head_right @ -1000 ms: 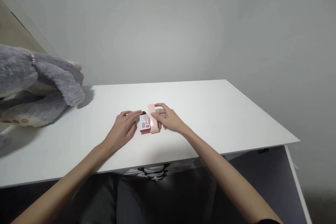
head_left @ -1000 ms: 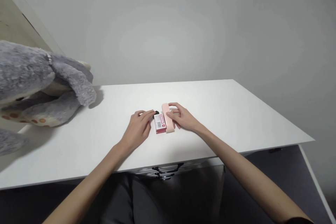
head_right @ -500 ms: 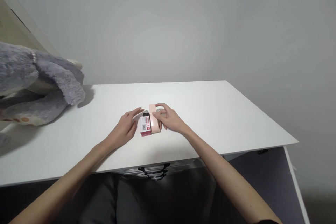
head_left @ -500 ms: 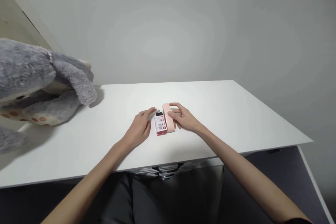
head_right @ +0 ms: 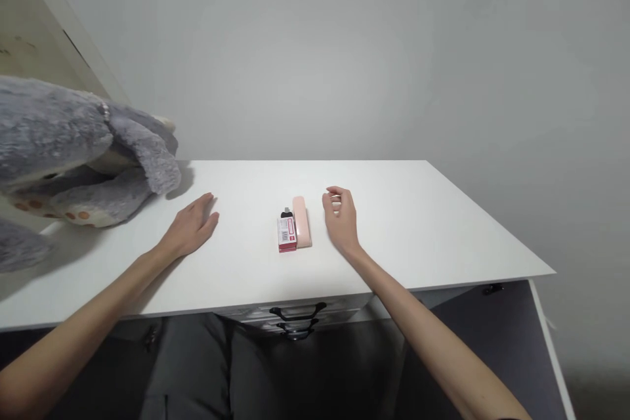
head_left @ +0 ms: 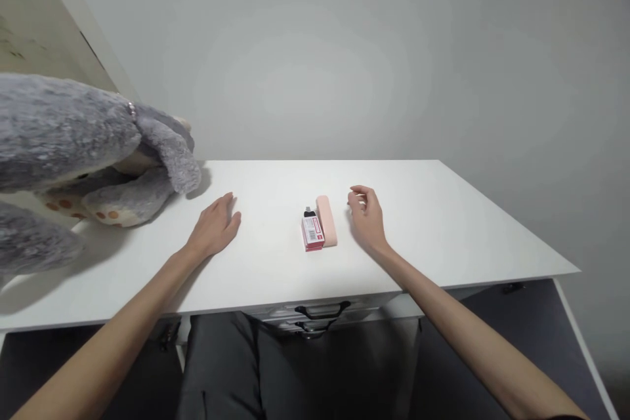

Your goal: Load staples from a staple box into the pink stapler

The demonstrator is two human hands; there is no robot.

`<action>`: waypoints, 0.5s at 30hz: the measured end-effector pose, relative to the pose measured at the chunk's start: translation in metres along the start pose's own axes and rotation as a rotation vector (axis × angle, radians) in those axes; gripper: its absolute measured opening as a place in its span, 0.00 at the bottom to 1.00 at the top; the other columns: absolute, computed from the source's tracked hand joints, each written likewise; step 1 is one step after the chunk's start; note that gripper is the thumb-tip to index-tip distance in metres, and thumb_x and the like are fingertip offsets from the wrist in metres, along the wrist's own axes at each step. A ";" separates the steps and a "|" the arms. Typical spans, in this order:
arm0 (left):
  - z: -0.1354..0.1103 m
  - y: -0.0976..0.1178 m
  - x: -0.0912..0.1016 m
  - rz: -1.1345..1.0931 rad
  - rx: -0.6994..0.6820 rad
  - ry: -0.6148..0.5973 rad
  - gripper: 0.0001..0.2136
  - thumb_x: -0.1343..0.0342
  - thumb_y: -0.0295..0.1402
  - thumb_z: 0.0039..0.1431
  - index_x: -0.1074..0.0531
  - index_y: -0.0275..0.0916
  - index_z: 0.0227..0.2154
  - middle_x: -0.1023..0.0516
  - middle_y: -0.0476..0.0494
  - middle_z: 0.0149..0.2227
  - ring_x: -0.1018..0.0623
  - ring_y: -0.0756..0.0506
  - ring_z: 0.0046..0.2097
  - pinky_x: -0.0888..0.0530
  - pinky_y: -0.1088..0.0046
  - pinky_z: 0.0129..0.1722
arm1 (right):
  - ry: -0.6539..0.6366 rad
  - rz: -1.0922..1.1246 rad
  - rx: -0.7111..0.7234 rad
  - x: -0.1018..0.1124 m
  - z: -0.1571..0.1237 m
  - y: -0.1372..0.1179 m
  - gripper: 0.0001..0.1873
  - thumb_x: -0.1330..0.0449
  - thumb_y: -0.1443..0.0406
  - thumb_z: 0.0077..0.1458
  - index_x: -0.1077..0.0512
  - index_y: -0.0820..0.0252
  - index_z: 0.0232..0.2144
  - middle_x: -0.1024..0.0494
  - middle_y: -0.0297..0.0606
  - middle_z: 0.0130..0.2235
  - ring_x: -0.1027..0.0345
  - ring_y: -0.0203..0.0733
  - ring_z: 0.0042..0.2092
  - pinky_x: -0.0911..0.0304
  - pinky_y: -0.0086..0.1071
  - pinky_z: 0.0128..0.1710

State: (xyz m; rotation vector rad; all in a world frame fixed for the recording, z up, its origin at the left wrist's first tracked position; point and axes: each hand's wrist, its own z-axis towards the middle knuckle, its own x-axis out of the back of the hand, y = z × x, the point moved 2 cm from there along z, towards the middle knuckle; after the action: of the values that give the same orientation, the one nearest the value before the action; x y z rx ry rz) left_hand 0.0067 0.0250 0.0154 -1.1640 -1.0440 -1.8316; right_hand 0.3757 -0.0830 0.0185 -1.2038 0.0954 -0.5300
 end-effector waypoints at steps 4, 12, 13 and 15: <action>-0.002 -0.007 0.002 0.004 0.033 0.036 0.33 0.57 0.44 0.70 0.41 0.25 0.70 0.34 0.22 0.71 0.34 0.29 0.73 0.38 0.45 0.73 | -0.007 -0.163 0.368 -0.030 -0.038 -0.051 0.14 0.46 0.60 0.70 0.31 0.54 0.54 0.25 0.50 0.54 0.29 0.54 0.55 0.30 0.53 0.57; -0.010 -0.005 -0.001 -0.069 0.070 0.082 0.34 0.56 0.35 0.68 0.50 0.23 0.72 0.29 0.24 0.68 0.31 0.31 0.72 0.36 0.48 0.72 | -0.593 -0.532 0.518 -0.149 -0.103 -0.074 0.30 0.54 0.67 0.71 0.40 0.75 0.71 0.43 0.59 0.76 0.54 0.56 0.78 0.51 0.52 0.77; -0.011 -0.006 -0.001 -0.074 0.069 0.092 0.33 0.55 0.33 0.67 0.50 0.23 0.72 0.29 0.24 0.68 0.30 0.31 0.71 0.35 0.48 0.72 | -0.614 -0.576 0.476 -0.159 -0.102 -0.070 0.30 0.55 0.67 0.72 0.41 0.77 0.71 0.44 0.59 0.76 0.56 0.56 0.79 0.53 0.53 0.77; -0.012 -0.007 -0.002 -0.081 0.064 0.111 0.33 0.54 0.31 0.66 0.49 0.24 0.72 0.28 0.23 0.67 0.29 0.31 0.71 0.34 0.47 0.71 | -0.639 -0.637 0.403 -0.173 -0.096 -0.063 0.31 0.55 0.63 0.74 0.42 0.79 0.72 0.45 0.60 0.77 0.58 0.58 0.79 0.57 0.53 0.78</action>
State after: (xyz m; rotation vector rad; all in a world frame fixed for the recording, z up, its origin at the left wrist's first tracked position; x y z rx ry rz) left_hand -0.0026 0.0172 0.0090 -0.9842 -1.0917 -1.8886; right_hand 0.1702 -0.1061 0.0044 -0.9396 -0.9248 -0.6469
